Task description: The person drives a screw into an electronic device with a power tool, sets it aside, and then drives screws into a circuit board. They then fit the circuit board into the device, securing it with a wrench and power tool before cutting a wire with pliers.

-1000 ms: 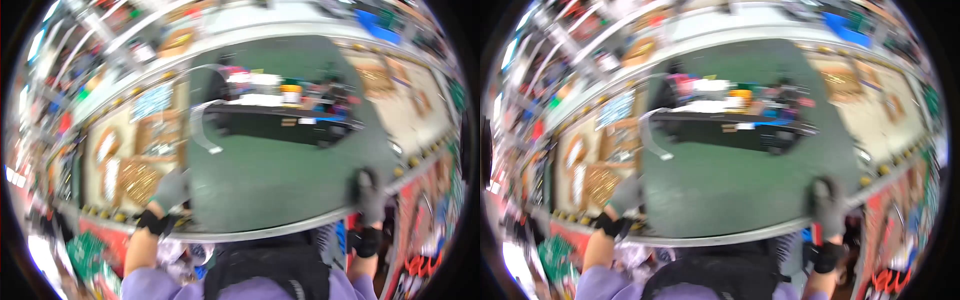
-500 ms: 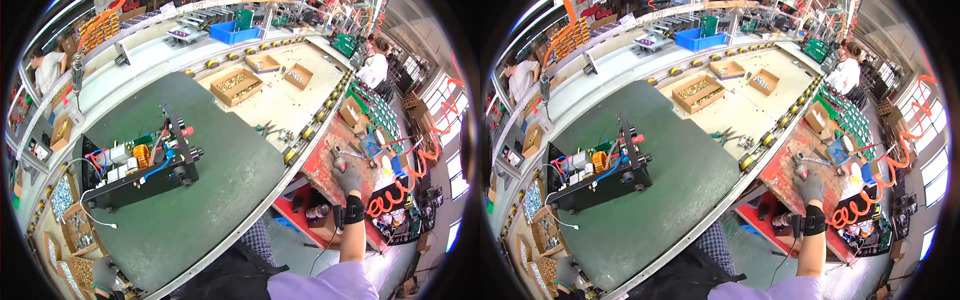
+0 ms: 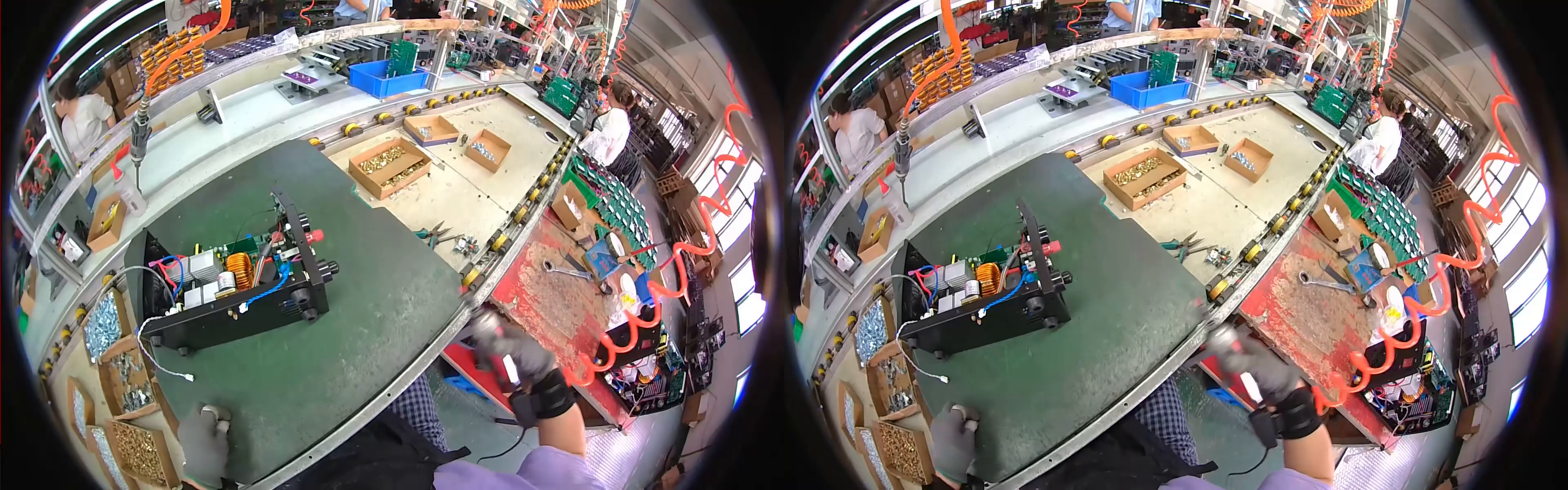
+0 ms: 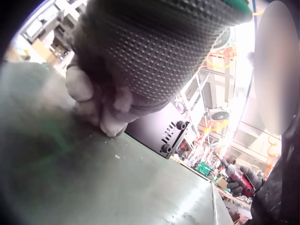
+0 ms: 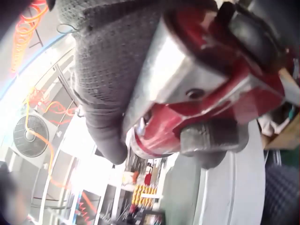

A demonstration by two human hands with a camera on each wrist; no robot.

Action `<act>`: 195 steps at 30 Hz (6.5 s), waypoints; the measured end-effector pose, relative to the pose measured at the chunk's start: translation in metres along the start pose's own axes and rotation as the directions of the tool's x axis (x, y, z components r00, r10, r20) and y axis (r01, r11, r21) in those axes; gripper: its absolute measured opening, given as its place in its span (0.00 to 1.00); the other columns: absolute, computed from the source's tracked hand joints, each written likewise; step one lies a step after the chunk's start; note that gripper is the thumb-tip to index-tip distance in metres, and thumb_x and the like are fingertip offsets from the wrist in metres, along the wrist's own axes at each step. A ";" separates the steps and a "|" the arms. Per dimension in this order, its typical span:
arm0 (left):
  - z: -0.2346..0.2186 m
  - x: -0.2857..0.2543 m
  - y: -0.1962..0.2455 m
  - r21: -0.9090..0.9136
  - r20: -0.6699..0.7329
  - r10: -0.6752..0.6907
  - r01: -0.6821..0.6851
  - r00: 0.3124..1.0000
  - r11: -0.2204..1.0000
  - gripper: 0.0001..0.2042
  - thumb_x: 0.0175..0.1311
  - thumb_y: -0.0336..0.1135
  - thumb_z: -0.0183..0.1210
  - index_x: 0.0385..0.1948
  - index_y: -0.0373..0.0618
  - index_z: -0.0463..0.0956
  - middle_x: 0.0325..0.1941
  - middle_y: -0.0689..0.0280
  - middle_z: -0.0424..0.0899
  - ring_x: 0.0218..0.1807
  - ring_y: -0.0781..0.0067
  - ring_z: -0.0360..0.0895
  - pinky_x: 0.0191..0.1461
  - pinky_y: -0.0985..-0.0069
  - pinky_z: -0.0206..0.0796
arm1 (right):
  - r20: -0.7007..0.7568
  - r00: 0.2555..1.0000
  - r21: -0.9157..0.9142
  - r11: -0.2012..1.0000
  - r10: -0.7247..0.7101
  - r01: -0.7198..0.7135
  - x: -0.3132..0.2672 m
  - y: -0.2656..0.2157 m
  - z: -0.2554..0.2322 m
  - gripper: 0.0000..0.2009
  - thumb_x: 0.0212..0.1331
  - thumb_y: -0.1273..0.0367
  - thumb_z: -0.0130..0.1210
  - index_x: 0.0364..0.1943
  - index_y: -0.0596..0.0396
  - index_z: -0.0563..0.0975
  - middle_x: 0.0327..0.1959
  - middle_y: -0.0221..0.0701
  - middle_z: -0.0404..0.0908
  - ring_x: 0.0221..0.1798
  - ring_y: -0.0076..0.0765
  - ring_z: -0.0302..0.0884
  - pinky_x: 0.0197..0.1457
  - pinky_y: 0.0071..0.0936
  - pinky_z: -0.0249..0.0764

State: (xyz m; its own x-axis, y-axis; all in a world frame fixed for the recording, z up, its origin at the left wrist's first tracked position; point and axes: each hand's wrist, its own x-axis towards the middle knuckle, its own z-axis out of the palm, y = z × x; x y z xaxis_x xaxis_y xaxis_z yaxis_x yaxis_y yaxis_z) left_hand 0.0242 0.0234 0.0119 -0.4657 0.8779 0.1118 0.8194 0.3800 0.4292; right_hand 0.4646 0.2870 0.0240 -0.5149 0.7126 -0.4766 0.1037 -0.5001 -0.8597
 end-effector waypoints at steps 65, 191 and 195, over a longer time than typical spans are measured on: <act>-0.001 0.158 0.114 -0.012 -0.358 0.559 -0.603 0.748 0.798 0.14 0.57 0.35 0.62 0.45 0.47 0.80 0.42 0.56 0.79 0.41 0.60 0.78 0.43 0.69 0.71 | 0.146 0.987 -0.203 0.978 0.071 -0.040 0.013 0.019 0.164 0.27 0.57 0.60 0.63 0.56 0.56 0.67 0.31 0.28 0.72 0.25 0.20 0.71 0.27 0.21 0.69; 0.020 0.143 0.147 0.182 -0.396 0.521 -0.492 0.756 0.852 0.23 0.48 0.32 0.67 0.51 0.58 0.78 0.44 0.59 0.74 0.47 0.56 0.73 0.47 0.60 0.67 | 0.201 0.966 -0.155 0.969 -0.162 0.195 0.019 0.011 0.156 0.37 0.57 0.48 0.62 0.62 0.59 0.61 0.41 0.30 0.70 0.41 0.25 0.69 0.46 0.27 0.70; 0.018 0.174 0.153 0.297 -0.033 0.572 -0.539 0.819 0.788 0.28 0.46 0.34 0.69 0.55 0.65 0.75 0.44 0.59 0.72 0.49 0.56 0.73 0.47 0.60 0.68 | 0.185 0.958 -0.179 0.952 -0.217 0.250 0.030 0.015 0.158 0.33 0.60 0.51 0.60 0.61 0.59 0.63 0.43 0.30 0.70 0.43 0.25 0.67 0.49 0.27 0.69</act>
State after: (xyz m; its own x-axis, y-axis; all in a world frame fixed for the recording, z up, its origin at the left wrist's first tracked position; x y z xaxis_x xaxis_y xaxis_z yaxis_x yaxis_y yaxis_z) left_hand 0.0744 0.2392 0.0809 0.0763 0.9271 0.3670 0.9962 -0.0866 0.0116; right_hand 0.3159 0.2235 0.0261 -0.6735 0.7003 -0.2364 0.1225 -0.2097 -0.9701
